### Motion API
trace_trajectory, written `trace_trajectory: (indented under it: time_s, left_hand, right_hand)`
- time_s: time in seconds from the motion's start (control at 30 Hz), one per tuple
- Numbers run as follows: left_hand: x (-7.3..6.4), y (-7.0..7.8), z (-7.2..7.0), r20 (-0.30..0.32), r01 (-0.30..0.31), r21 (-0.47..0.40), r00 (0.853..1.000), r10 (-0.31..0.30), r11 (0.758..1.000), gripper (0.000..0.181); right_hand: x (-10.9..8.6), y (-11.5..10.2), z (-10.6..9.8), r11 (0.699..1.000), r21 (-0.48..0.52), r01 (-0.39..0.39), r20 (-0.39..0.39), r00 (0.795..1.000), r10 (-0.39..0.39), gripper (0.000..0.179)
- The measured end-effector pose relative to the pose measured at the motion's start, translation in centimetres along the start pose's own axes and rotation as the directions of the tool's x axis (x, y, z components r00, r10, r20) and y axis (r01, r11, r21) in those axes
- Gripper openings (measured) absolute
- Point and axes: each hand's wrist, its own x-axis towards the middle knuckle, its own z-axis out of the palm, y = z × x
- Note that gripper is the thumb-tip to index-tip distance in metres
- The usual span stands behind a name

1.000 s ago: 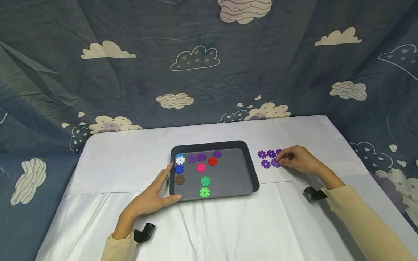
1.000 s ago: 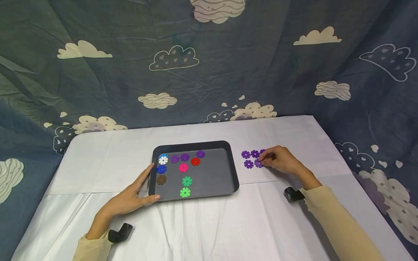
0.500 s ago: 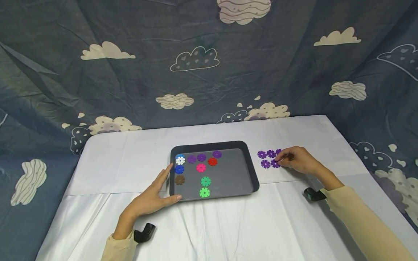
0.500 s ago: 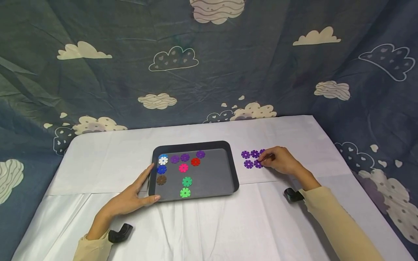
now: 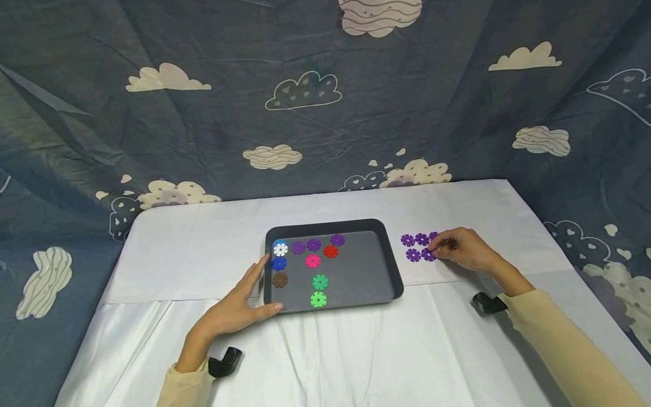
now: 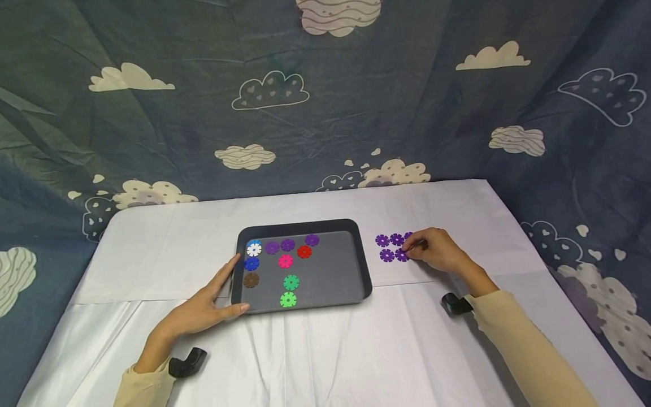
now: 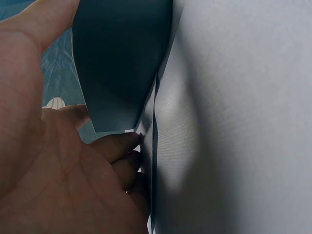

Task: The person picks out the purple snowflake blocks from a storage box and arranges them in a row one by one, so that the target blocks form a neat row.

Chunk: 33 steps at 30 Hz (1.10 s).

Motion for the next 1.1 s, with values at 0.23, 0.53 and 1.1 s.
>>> trace_trajectory:
  time_s: [0.23, 0.53, 1.1]
  left_hand:
    - [0.0, 0.0, 0.0, -0.003, 0.001, 0.003, 1.000, -0.001, 1.000, 0.105]
    - [0.0, 0.1, 0.0, 0.003, 0.011, 0.005, 1.000, -0.011, 1.000, 0.105]
    - [0.0, 0.0, -0.1, 0.005, -0.003, -0.005, 1.000, 0.003, 1.000, 0.106]
  right_hand:
    - [0.3, -1.6, -1.5, 0.998, 0.004, 0.067, -0.006, 0.998, -0.067, 0.013]
    - [1.6, -5.7, -2.4, 0.985, 0.024, 0.170, 0.042, 0.984, -0.171, 0.013]
    - [5.9, -14.0, -0.4, 0.931, 0.058, 0.360, 0.192, 0.911, -0.364, 0.010]
